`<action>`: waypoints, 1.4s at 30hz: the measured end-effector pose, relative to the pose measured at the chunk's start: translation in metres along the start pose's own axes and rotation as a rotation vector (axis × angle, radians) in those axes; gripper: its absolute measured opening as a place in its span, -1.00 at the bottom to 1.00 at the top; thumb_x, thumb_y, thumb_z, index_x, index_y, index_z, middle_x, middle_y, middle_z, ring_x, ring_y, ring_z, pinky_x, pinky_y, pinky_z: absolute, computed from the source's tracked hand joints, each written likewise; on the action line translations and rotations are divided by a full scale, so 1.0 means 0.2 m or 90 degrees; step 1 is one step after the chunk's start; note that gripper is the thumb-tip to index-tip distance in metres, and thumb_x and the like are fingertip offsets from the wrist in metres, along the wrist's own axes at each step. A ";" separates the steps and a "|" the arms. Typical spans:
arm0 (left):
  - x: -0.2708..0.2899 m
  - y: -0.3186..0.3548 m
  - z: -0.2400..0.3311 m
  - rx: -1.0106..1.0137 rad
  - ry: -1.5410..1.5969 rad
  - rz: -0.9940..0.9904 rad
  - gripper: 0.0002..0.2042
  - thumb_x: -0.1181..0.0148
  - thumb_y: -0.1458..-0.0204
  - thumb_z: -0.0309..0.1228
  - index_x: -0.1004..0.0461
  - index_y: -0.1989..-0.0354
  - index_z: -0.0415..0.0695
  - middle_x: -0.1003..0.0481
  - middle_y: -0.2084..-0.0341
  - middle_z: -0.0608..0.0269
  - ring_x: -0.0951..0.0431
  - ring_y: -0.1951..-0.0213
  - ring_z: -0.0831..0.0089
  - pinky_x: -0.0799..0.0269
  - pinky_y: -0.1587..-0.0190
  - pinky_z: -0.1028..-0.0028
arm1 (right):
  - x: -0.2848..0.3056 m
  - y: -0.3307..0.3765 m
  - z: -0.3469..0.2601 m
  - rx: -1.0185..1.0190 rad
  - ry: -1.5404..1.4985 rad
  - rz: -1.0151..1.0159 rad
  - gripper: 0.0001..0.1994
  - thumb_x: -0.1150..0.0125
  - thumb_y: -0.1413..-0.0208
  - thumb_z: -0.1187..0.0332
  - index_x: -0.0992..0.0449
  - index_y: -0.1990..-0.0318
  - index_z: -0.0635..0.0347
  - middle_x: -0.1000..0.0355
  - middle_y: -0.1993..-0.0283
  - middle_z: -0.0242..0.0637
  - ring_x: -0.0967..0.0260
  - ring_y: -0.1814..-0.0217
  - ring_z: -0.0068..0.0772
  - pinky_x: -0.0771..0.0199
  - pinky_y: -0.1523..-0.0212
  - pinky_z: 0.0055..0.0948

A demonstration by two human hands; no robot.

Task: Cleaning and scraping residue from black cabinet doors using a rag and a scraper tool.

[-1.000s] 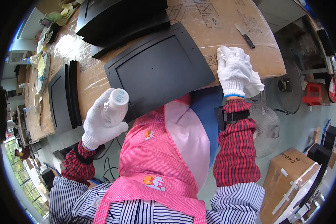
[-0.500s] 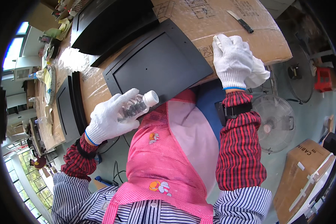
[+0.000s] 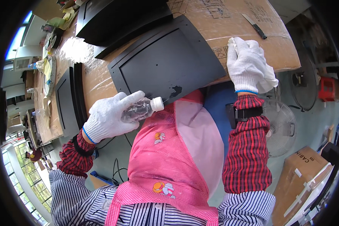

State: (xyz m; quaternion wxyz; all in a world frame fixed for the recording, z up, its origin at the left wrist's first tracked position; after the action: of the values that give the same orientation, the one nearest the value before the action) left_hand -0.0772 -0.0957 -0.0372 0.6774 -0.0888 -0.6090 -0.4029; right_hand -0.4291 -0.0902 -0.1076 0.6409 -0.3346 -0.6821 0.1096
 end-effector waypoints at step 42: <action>-0.14 0.00 -1.00 0.310 0.545 0.661 -0.38 -0.61 0.02 -0.24 -0.46 -0.14 -0.28 -0.61 0.06 0.20 -0.57 0.02 0.45 -0.48 -0.09 0.40 | 0.37 0.34 -0.67 0.124 -0.099 -0.281 -0.87 -0.33 -0.12 0.24 -0.58 0.23 -0.01 -0.40 0.26 -0.31 -0.44 0.22 -0.16 -0.51 0.21 -0.18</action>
State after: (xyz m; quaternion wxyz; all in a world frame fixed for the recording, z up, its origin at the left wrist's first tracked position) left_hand 0.0759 -0.2052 -0.1108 0.9619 -0.0473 -0.2413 0.1195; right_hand -0.2784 -0.0325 -0.0663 0.6240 -0.1044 -0.7723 0.0577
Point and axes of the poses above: each hand's wrist, its own y-axis away from the middle knuckle, its own x-axis out of the back of the hand, z = x × y, the point moved 6 cm from there along -y, towards the middle knuckle
